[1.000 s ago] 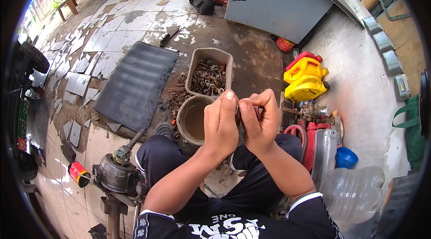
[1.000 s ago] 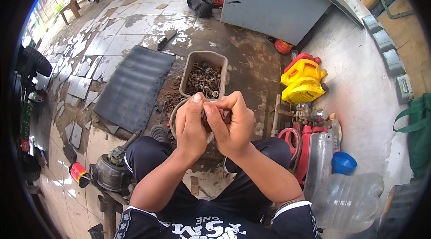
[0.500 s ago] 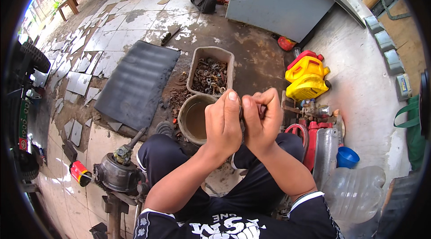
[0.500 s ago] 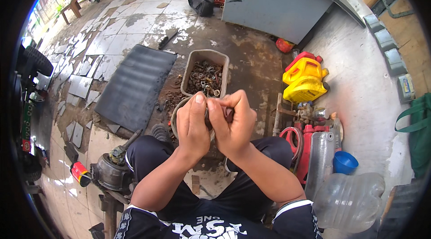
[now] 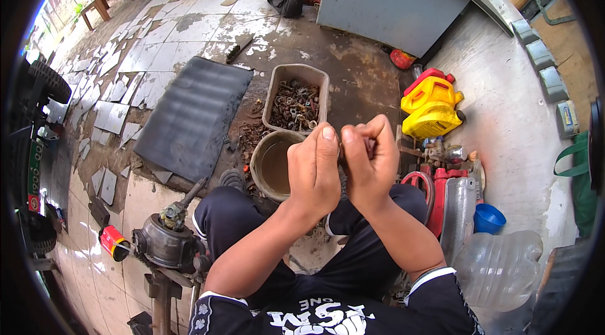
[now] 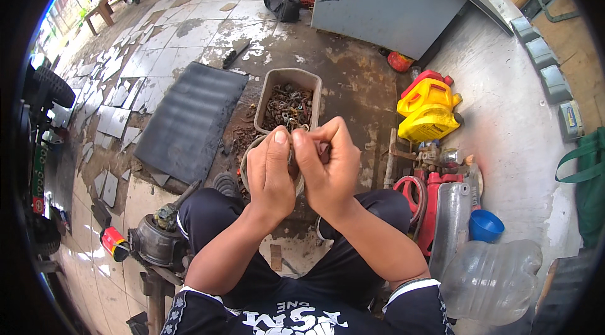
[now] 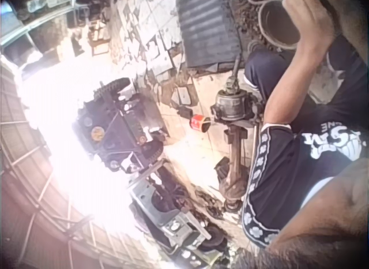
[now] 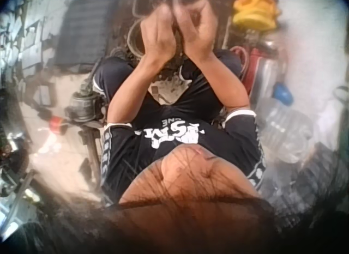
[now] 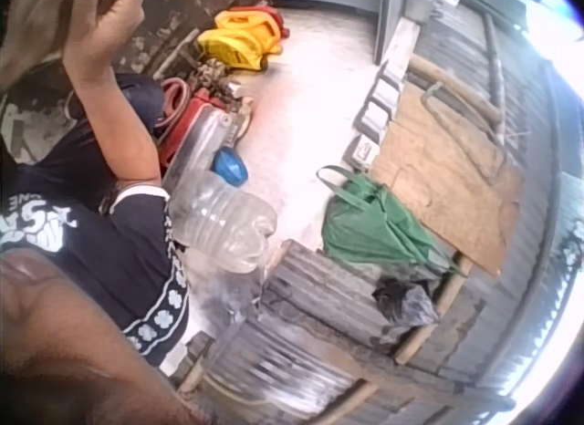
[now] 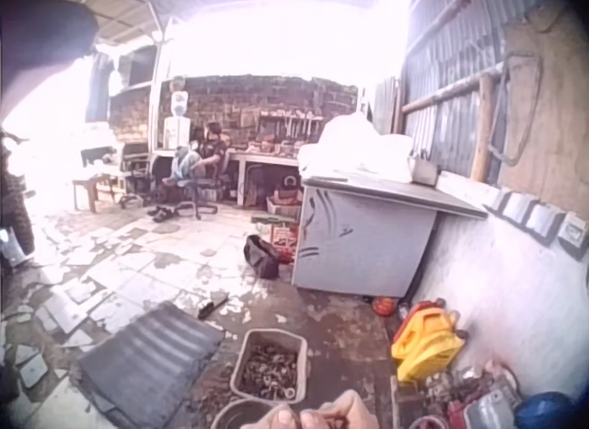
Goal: The person sits on the floor and uses both hands to manipulate a small metal lock cylinder, repeatedly inserting and removing a pin or key component. The person continues to adjust the internal parts of the cylinder throughout the clip.
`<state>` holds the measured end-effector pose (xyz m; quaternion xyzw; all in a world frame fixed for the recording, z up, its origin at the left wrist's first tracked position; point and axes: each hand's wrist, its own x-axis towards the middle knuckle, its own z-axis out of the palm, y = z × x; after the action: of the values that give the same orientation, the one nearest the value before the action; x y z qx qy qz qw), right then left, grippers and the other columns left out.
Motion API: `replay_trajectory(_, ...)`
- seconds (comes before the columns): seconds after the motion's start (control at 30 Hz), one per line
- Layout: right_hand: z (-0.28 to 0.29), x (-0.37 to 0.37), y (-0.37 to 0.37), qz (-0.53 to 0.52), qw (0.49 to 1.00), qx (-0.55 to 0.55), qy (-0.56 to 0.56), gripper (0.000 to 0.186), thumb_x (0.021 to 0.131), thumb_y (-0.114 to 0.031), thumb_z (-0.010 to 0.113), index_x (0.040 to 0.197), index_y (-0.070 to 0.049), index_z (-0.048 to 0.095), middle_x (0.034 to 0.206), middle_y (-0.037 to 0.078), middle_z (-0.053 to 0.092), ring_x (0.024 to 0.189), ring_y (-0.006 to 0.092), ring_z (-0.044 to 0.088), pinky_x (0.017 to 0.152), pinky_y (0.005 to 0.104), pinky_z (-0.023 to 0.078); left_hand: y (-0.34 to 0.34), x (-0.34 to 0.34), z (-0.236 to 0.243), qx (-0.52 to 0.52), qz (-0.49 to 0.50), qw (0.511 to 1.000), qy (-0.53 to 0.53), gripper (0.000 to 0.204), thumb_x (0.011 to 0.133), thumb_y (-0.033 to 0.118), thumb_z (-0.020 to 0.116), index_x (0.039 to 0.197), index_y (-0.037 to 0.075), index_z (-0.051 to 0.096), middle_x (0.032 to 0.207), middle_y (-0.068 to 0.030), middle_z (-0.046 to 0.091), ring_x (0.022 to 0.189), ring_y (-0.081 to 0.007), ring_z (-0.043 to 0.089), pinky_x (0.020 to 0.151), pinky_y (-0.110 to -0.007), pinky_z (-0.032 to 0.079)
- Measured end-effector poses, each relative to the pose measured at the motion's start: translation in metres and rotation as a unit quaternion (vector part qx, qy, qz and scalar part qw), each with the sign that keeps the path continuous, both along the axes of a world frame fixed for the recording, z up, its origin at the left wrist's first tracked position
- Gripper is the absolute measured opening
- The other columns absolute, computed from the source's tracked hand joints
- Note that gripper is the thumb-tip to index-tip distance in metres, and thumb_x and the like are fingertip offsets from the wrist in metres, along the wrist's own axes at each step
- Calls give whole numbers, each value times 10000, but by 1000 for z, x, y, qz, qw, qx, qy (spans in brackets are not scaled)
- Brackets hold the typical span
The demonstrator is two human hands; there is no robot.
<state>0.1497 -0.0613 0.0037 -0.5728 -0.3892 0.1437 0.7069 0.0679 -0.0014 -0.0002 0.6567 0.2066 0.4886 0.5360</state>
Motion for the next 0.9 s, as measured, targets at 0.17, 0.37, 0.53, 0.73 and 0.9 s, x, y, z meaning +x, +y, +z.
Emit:
replay_trajectory(0.17,-5,1,2,-6,998,16,-58,225,902,-121,670,782,-40,498,596,-59,468,554,-9,354,467,195,294,4,0,-1,8,4,1000,-2,364,1016,159,371,693,2,434,522,-114,397,423,-179,388,430,-344,305)
replay_trajectory(0.37,-2,2,1,-27,996,-7,-89,235,901,-127,674,783,-47,486,593,-67,444,567,-13,344,474,191,289,3,0,-2,22,0,1000,-2,343,1006,134,380,696,-3,436,525,-122,389,414,-216,383,430,-349,299)
replay_trajectory(0.53,-5,5,-1,-19,998,12,-61,228,900,-123,671,795,-43,484,643,-23,571,567,-11,372,483,181,311,0,0,-3,37,-5,999,-2,343,1005,135,380,696,-5,435,526,-116,381,418,-211,372,434,-356,288)
replay_trajectory(0.73,-10,7,-4,-16,995,42,-89,211,896,-112,671,807,-30,498,658,-7,587,565,-2,402,488,183,337,-4,2,-5,-17,-25,1000,-4,363,1011,163,369,693,0,430,526,-107,379,426,-200,358,436,-356,287)
replay_trajectory(0.9,-3,3,-3,-19,995,28,-90,217,891,-116,679,798,-25,506,642,-4,565,563,0,406,485,186,345,0,3,-3,-5,-14,1000,-7,360,1006,172,374,693,3,431,528,-123,386,422,-225,365,437,-360,294)
